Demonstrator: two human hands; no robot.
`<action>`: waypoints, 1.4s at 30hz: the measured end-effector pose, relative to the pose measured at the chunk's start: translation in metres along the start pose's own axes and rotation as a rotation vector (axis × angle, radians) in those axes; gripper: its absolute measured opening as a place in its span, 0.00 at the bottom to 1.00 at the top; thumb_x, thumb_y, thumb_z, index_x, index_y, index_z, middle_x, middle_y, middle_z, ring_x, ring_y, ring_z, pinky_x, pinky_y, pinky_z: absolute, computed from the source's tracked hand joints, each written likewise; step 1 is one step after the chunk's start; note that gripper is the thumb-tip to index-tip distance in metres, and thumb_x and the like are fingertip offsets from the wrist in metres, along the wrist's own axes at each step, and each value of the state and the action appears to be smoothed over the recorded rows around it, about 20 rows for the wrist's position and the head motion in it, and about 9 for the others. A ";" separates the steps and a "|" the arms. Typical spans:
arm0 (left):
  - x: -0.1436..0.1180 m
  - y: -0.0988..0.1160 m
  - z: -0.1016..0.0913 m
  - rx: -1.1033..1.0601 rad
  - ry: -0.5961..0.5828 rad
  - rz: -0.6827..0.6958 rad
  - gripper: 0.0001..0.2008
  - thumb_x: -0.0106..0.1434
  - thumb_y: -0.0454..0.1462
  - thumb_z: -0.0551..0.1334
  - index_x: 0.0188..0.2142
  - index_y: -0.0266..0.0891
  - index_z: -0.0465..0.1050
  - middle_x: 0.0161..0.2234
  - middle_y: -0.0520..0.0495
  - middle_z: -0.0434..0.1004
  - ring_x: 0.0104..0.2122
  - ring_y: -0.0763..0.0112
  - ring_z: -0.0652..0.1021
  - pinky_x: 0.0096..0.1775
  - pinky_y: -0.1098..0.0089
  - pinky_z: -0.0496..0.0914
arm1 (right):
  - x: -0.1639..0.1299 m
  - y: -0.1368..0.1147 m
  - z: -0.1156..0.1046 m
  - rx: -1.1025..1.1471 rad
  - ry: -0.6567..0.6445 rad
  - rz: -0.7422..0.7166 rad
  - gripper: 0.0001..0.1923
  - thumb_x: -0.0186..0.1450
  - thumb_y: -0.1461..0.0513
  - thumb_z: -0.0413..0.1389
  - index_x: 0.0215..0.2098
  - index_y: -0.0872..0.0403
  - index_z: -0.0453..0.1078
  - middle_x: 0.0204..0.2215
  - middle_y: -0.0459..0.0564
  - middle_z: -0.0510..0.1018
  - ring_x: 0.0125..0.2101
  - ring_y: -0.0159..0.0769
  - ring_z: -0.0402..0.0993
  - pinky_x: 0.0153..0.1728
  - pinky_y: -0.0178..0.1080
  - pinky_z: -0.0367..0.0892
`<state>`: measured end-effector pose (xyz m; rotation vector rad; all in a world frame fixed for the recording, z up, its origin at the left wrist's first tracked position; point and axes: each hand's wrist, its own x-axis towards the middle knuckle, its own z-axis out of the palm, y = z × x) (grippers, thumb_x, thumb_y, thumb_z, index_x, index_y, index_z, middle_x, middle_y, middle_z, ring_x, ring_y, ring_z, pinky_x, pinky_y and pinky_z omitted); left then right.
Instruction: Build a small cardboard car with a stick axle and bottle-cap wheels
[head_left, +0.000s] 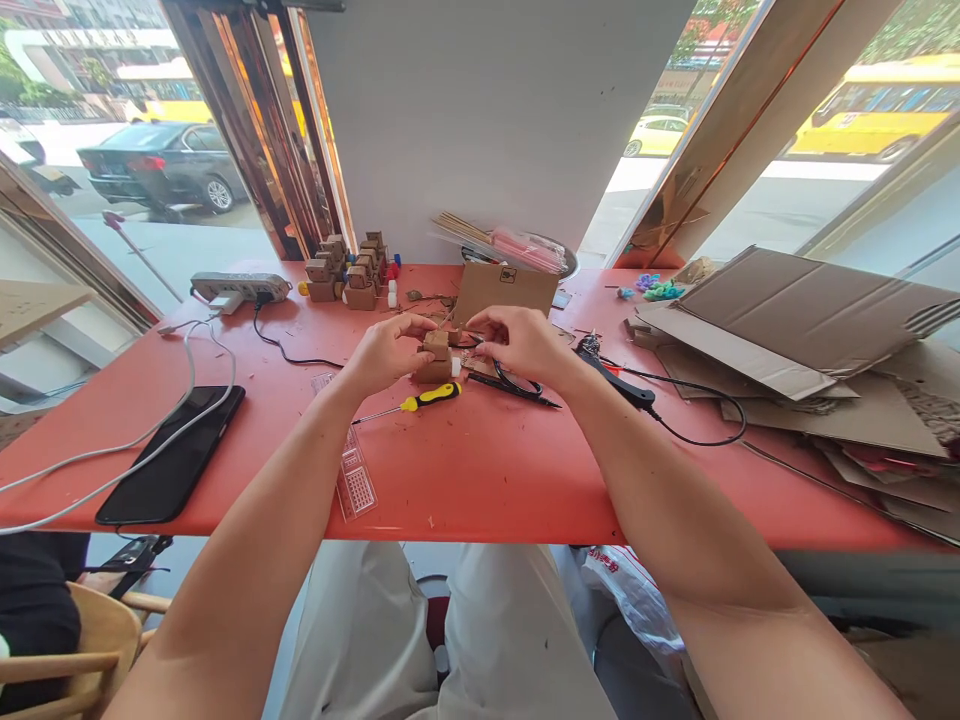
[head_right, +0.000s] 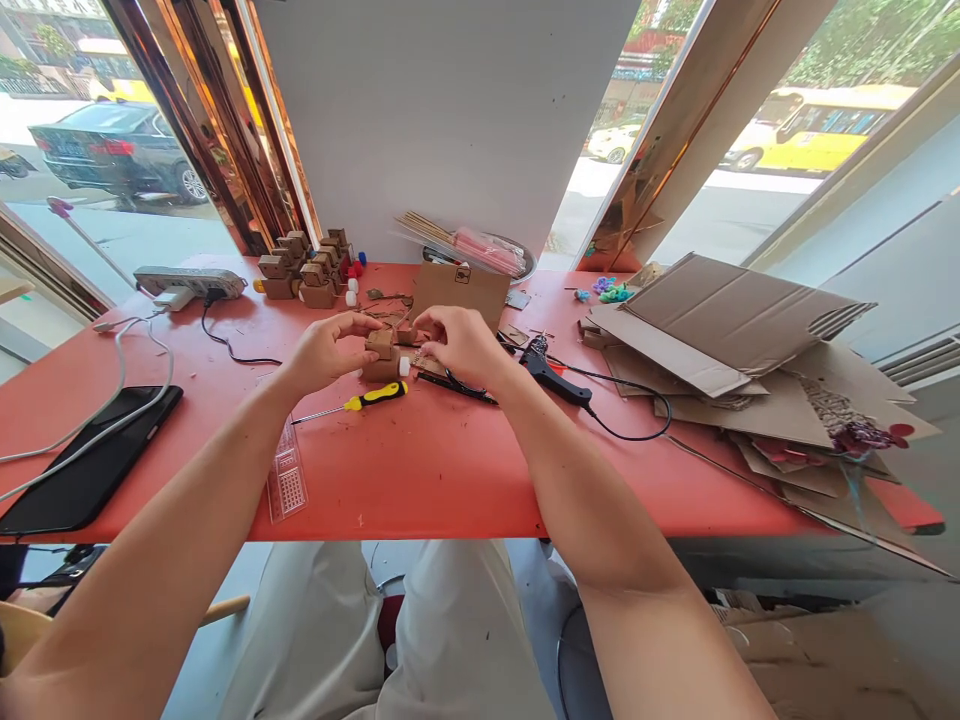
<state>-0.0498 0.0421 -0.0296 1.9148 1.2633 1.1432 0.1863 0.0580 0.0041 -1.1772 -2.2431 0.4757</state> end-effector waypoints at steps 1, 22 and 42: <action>0.000 0.000 0.000 0.007 0.003 0.005 0.17 0.51 0.41 0.70 0.41 0.43 0.82 0.46 0.46 0.89 0.50 0.55 0.85 0.56 0.56 0.78 | -0.001 0.002 -0.008 0.011 0.024 0.017 0.12 0.61 0.66 0.64 0.42 0.52 0.84 0.31 0.46 0.84 0.33 0.37 0.79 0.40 0.38 0.73; 0.004 -0.004 -0.016 -0.287 0.269 0.009 0.24 0.48 0.42 0.76 0.45 0.42 0.80 0.45 0.45 0.88 0.50 0.56 0.86 0.53 0.58 0.82 | -0.012 0.008 -0.025 -0.208 -0.082 0.075 0.15 0.59 0.71 0.61 0.37 0.50 0.86 0.32 0.47 0.88 0.34 0.41 0.83 0.39 0.39 0.75; 0.003 -0.001 -0.013 -0.277 0.272 0.030 0.23 0.50 0.39 0.76 0.46 0.43 0.79 0.43 0.47 0.86 0.49 0.58 0.85 0.56 0.56 0.81 | -0.043 0.054 -0.110 -0.411 0.199 0.568 0.08 0.61 0.69 0.67 0.30 0.50 0.78 0.27 0.49 0.80 0.38 0.46 0.81 0.50 0.50 0.74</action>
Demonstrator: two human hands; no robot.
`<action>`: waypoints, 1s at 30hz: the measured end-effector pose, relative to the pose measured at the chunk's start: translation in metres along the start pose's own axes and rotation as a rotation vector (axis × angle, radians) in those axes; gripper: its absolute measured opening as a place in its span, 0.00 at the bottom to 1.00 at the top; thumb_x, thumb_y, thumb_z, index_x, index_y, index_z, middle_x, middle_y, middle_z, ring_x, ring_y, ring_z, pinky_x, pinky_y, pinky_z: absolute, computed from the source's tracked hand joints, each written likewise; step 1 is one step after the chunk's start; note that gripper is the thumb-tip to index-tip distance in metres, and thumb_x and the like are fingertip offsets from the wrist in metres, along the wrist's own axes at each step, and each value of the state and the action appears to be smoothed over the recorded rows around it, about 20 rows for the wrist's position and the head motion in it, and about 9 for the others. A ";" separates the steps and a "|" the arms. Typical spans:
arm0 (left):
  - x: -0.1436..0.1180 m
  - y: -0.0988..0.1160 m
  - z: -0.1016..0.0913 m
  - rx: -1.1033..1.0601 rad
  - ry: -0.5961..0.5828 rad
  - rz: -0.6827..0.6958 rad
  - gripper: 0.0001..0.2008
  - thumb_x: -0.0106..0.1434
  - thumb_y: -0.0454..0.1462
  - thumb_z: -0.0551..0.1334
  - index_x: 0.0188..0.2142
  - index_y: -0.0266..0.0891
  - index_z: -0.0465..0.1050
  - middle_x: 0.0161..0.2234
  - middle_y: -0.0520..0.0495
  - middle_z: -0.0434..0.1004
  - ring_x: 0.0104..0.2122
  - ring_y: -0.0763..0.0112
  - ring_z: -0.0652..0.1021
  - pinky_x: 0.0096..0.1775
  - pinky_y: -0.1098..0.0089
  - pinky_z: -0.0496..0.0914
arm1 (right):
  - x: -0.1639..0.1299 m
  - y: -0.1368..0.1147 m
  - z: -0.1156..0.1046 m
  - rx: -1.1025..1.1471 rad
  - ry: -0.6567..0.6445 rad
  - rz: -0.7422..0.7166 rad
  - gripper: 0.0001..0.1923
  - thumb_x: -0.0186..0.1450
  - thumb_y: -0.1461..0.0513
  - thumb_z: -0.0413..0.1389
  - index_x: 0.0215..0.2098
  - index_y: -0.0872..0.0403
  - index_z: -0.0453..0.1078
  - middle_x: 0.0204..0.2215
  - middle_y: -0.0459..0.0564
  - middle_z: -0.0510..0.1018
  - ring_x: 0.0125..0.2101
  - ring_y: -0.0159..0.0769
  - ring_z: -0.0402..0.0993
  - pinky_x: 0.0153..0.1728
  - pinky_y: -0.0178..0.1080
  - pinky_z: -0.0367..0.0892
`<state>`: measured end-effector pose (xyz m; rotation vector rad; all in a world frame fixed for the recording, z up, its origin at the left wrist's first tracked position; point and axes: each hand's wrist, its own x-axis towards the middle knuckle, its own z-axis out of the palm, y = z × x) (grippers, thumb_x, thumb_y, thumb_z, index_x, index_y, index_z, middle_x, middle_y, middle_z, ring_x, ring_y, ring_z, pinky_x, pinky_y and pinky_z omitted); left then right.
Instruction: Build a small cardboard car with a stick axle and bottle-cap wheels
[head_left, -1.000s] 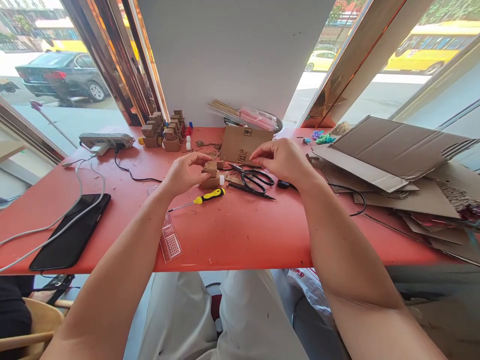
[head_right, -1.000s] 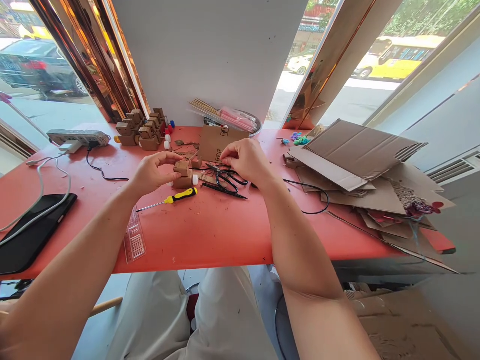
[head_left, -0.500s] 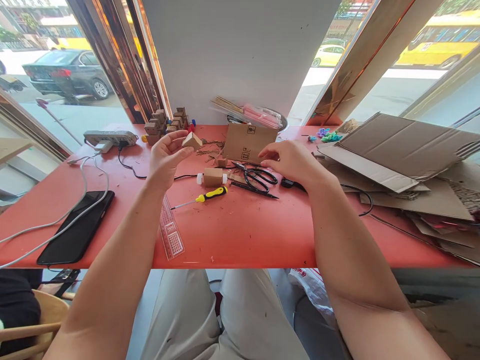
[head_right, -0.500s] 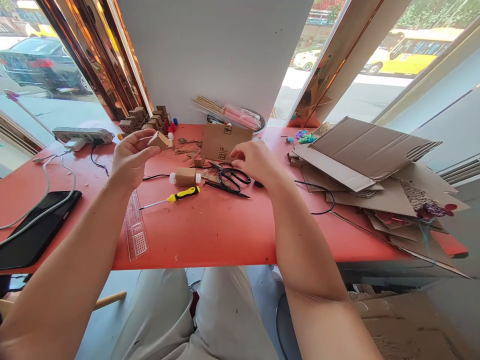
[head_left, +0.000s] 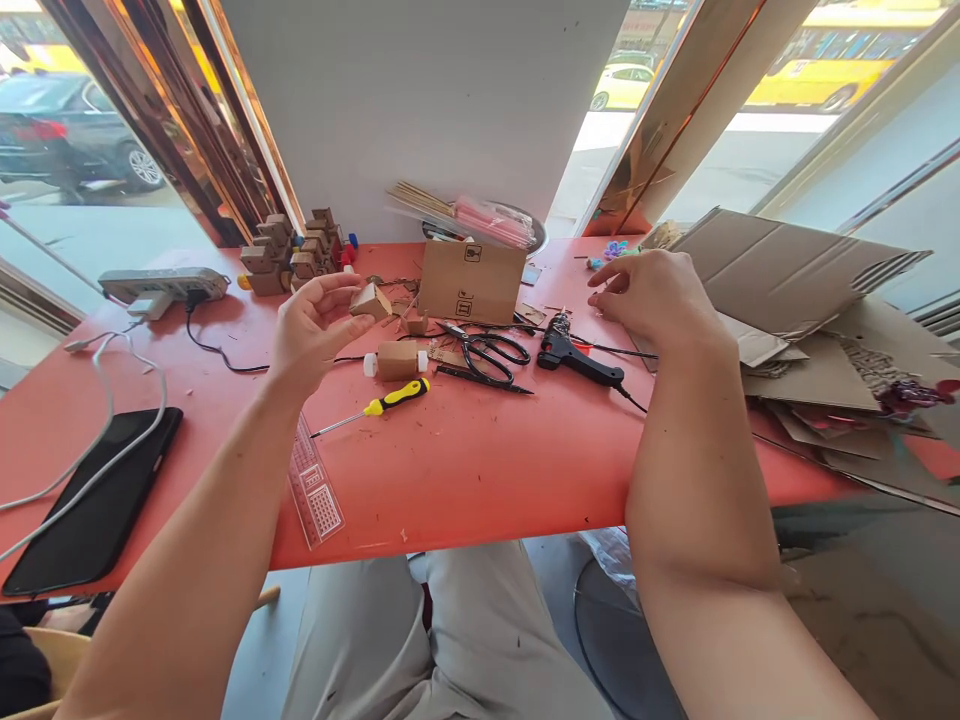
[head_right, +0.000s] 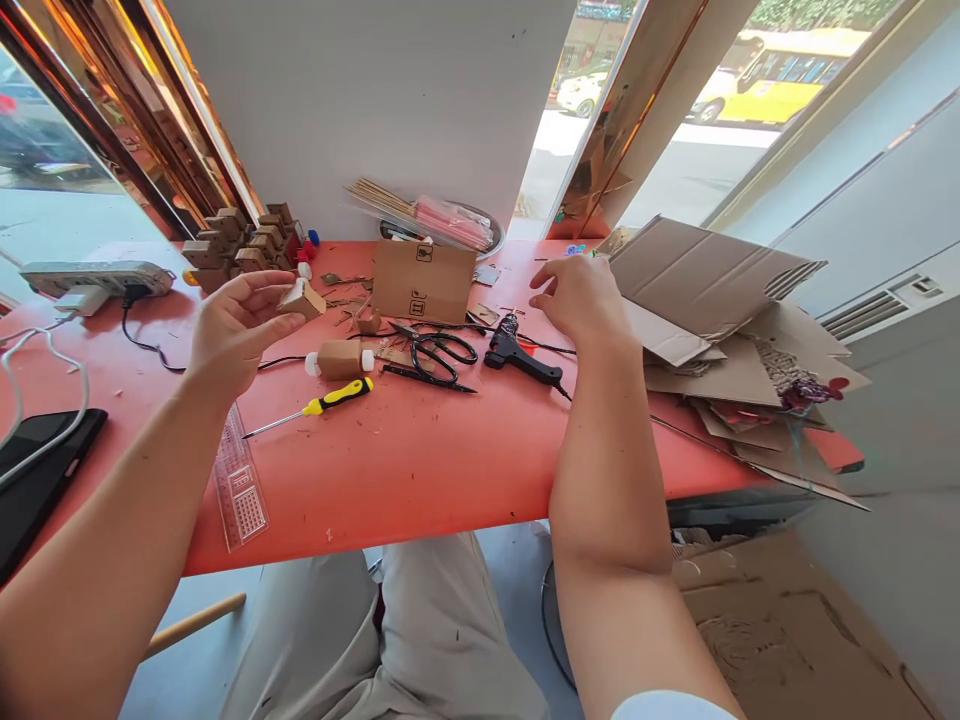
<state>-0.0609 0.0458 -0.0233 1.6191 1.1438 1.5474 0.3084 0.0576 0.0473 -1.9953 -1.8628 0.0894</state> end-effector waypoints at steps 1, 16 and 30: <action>-0.001 0.001 0.001 0.007 0.008 0.002 0.22 0.50 0.39 0.76 0.46 0.43 0.79 0.43 0.47 0.86 0.49 0.57 0.85 0.56 0.56 0.81 | -0.002 0.003 -0.003 -0.045 -0.002 0.039 0.08 0.61 0.69 0.68 0.29 0.50 0.78 0.28 0.50 0.80 0.39 0.47 0.81 0.49 0.49 0.75; -0.005 0.000 0.002 -0.069 0.078 -0.087 0.25 0.43 0.43 0.78 0.42 0.43 0.80 0.42 0.46 0.86 0.47 0.58 0.85 0.54 0.56 0.81 | -0.015 -0.028 0.016 -0.489 -0.579 0.017 0.18 0.55 0.66 0.69 0.45 0.52 0.85 0.40 0.57 0.87 0.41 0.48 0.85 0.34 0.38 0.76; -0.011 -0.001 0.001 -0.069 0.067 -0.065 0.23 0.47 0.42 0.77 0.43 0.45 0.80 0.42 0.47 0.87 0.45 0.61 0.85 0.50 0.61 0.82 | -0.009 0.018 0.002 0.407 0.055 0.124 0.05 0.64 0.58 0.63 0.33 0.50 0.75 0.30 0.54 0.82 0.29 0.44 0.77 0.31 0.44 0.73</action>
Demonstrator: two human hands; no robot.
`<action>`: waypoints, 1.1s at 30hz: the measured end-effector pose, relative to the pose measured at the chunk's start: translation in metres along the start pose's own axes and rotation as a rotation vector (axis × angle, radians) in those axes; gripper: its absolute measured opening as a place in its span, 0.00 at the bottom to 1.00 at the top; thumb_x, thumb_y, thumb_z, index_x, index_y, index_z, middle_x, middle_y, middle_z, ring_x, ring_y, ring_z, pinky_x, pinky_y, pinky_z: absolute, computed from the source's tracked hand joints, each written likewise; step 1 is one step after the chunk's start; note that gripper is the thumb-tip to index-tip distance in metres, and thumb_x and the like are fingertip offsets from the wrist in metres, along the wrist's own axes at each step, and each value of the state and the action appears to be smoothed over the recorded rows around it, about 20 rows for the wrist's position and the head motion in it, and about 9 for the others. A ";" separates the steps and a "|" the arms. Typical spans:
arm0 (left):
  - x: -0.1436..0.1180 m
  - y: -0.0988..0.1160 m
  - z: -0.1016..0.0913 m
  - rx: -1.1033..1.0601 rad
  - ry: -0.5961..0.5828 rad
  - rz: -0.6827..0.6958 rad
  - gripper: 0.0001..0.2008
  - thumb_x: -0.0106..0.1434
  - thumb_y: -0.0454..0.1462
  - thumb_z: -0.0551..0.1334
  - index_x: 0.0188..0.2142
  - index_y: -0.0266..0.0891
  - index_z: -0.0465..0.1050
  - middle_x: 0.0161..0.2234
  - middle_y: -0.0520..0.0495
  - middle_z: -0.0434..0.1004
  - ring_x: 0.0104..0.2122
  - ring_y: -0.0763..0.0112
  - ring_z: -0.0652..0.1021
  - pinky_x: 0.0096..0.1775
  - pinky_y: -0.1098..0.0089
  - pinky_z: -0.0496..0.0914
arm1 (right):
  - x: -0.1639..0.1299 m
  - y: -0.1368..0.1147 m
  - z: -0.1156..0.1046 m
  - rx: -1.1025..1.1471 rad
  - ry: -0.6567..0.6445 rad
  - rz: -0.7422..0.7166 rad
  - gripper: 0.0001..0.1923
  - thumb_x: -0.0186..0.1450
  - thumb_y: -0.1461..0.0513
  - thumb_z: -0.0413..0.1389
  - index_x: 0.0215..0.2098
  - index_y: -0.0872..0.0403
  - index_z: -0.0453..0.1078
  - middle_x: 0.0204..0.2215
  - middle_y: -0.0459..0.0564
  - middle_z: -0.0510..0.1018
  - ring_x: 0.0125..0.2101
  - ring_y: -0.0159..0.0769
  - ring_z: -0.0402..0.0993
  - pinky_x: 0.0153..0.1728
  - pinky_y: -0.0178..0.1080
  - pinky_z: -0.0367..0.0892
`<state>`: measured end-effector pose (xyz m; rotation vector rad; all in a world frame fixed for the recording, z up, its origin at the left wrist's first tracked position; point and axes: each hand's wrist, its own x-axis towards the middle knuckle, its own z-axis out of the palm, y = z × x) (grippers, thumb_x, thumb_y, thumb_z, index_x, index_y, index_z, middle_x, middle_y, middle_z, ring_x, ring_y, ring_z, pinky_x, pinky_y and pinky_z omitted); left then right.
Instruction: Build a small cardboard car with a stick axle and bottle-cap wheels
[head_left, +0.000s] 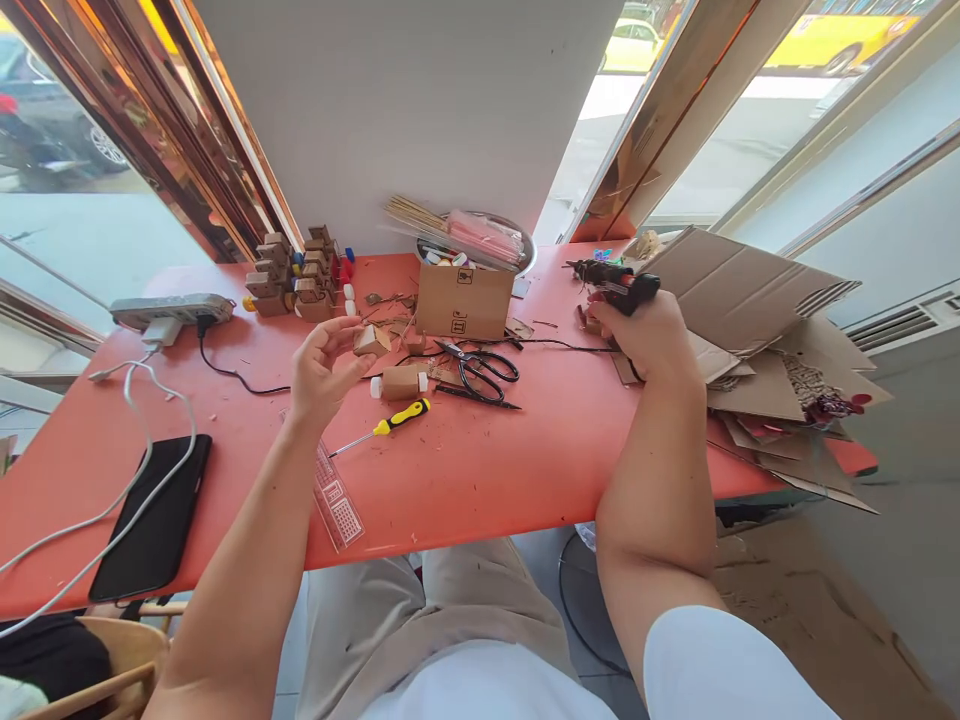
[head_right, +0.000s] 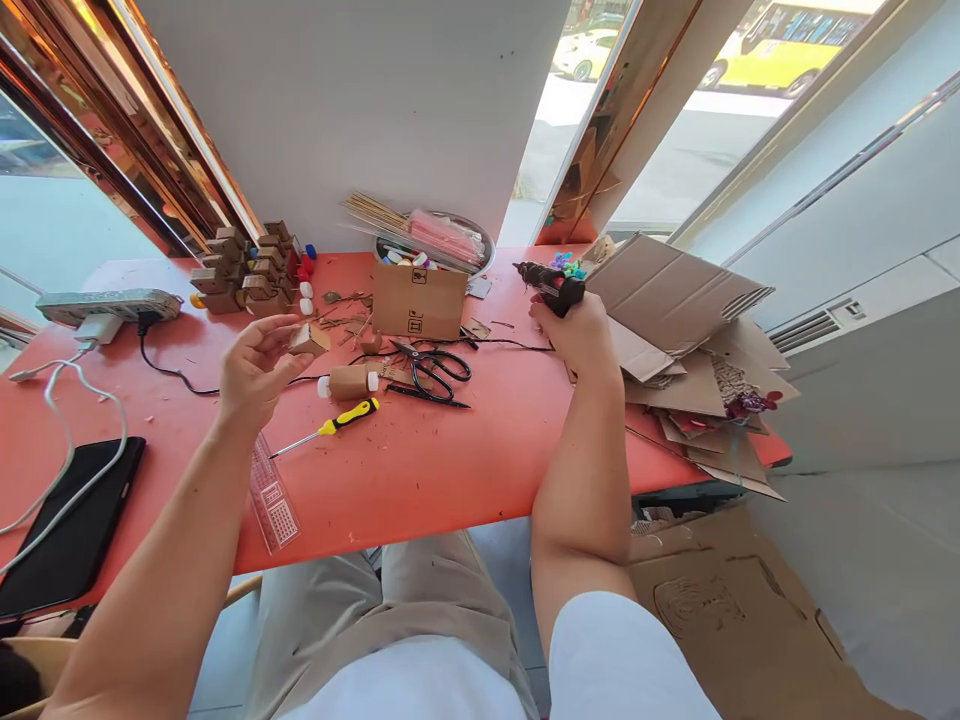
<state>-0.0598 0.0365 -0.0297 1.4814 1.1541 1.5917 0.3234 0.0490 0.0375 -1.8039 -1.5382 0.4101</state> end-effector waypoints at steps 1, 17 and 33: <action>0.000 0.000 0.000 -0.003 0.003 0.000 0.23 0.47 0.42 0.77 0.43 0.45 0.80 0.42 0.47 0.87 0.45 0.62 0.85 0.50 0.61 0.82 | -0.001 -0.002 0.002 0.125 -0.048 -0.019 0.09 0.65 0.55 0.64 0.31 0.50 0.73 0.29 0.53 0.81 0.25 0.39 0.73 0.28 0.42 0.71; -0.003 0.000 -0.001 0.070 -0.075 -0.188 0.24 0.48 0.39 0.75 0.47 0.44 0.78 0.41 0.48 0.87 0.48 0.59 0.86 0.55 0.57 0.80 | -0.046 -0.075 0.070 0.285 -0.870 -0.184 0.21 0.64 0.44 0.62 0.28 0.51 0.71 0.14 0.40 0.66 0.16 0.29 0.58 0.18 0.35 0.55; -0.008 0.003 0.004 0.139 -0.119 -0.208 0.24 0.48 0.37 0.74 0.47 0.44 0.79 0.38 0.49 0.87 0.44 0.58 0.86 0.54 0.54 0.79 | -0.055 -0.070 0.092 0.276 -0.798 -0.186 0.28 0.60 0.37 0.62 0.37 0.52 0.78 0.15 0.39 0.66 0.16 0.31 0.60 0.20 0.36 0.57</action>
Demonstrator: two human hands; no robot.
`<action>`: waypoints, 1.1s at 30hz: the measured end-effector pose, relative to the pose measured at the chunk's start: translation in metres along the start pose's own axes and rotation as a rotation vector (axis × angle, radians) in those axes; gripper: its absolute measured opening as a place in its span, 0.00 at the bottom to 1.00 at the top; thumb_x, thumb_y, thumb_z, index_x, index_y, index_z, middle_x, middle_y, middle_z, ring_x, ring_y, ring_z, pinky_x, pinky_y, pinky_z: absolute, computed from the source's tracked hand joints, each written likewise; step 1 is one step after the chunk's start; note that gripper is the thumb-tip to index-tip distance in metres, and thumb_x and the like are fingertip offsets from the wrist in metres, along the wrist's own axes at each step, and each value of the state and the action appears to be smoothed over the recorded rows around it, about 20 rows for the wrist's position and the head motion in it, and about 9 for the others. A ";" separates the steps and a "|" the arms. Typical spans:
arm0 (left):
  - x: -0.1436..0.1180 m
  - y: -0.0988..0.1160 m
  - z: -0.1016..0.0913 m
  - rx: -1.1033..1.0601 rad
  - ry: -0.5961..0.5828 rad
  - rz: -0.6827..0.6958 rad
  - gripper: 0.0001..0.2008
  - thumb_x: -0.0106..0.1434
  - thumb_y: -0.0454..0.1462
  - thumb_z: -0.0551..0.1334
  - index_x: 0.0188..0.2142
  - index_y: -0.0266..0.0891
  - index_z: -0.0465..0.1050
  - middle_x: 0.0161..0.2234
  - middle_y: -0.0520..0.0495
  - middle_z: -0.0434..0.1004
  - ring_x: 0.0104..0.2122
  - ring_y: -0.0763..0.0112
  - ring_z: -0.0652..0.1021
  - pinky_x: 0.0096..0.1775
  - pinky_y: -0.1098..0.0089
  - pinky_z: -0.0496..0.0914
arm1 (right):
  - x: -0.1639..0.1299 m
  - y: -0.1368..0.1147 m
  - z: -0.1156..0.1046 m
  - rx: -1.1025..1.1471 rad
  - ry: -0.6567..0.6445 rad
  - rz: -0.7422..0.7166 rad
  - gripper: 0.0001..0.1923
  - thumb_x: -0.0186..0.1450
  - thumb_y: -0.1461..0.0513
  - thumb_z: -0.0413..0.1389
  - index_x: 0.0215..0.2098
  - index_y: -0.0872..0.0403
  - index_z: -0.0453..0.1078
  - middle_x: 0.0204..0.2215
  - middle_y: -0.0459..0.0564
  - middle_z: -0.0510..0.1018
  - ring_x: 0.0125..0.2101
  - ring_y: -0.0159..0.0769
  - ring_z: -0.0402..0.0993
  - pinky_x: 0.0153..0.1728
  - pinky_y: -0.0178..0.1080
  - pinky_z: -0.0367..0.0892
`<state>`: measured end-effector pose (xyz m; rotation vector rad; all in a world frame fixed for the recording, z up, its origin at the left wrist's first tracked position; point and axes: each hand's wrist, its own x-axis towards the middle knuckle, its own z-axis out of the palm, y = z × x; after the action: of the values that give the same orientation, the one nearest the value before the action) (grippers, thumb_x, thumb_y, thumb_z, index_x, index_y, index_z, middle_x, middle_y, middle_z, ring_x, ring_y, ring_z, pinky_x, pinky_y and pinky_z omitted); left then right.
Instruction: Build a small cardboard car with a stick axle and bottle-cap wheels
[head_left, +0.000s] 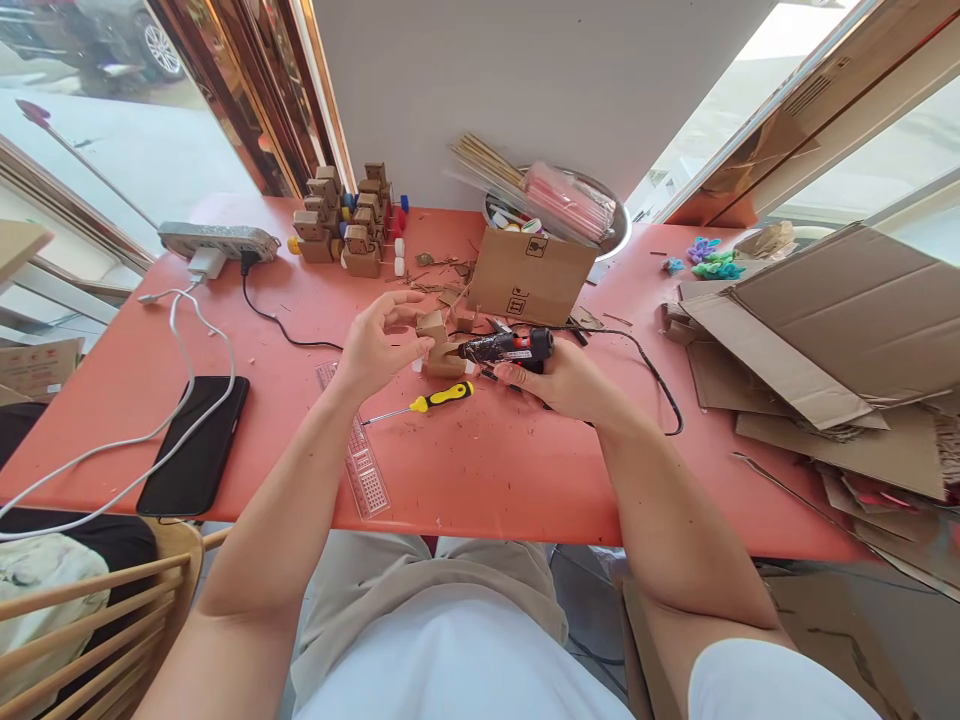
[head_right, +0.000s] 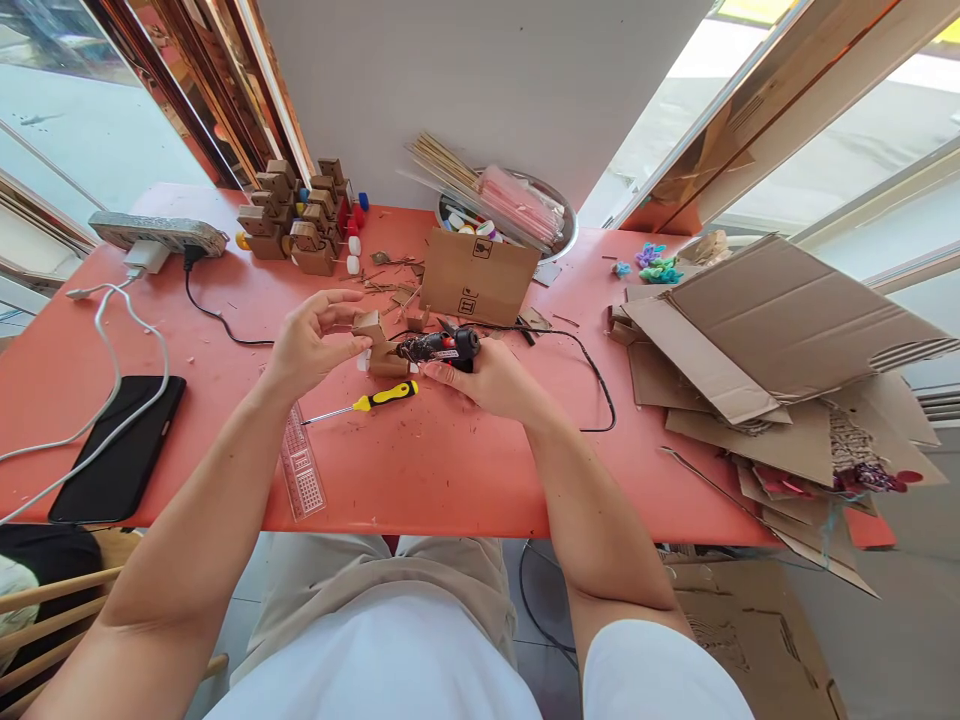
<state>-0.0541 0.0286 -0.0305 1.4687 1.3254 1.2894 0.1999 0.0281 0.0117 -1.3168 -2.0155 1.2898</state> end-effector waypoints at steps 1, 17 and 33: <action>0.000 0.000 0.000 0.002 -0.006 -0.001 0.24 0.48 0.37 0.74 0.47 0.44 0.79 0.38 0.49 0.87 0.44 0.58 0.86 0.54 0.54 0.79 | 0.000 0.001 0.000 -0.009 0.002 -0.002 0.28 0.60 0.37 0.62 0.37 0.52 0.78 0.15 0.39 0.66 0.16 0.31 0.60 0.20 0.36 0.57; -0.001 0.002 0.000 0.020 -0.017 -0.021 0.25 0.47 0.38 0.73 0.47 0.45 0.79 0.39 0.49 0.88 0.46 0.57 0.86 0.54 0.54 0.79 | -0.004 -0.002 -0.003 -0.115 0.031 -0.050 0.31 0.63 0.34 0.59 0.38 0.52 0.80 0.18 0.43 0.69 0.18 0.33 0.63 0.23 0.37 0.59; 0.000 0.004 -0.002 0.019 -0.038 -0.021 0.23 0.46 0.38 0.74 0.45 0.44 0.80 0.38 0.49 0.88 0.44 0.57 0.86 0.53 0.55 0.79 | -0.007 -0.004 -0.003 -0.230 0.031 -0.116 0.20 0.68 0.45 0.61 0.44 0.51 0.84 0.22 0.46 0.79 0.25 0.39 0.74 0.30 0.37 0.67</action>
<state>-0.0549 0.0276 -0.0267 1.4807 1.3280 1.2325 0.2037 0.0230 0.0175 -1.2867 -2.2356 1.0048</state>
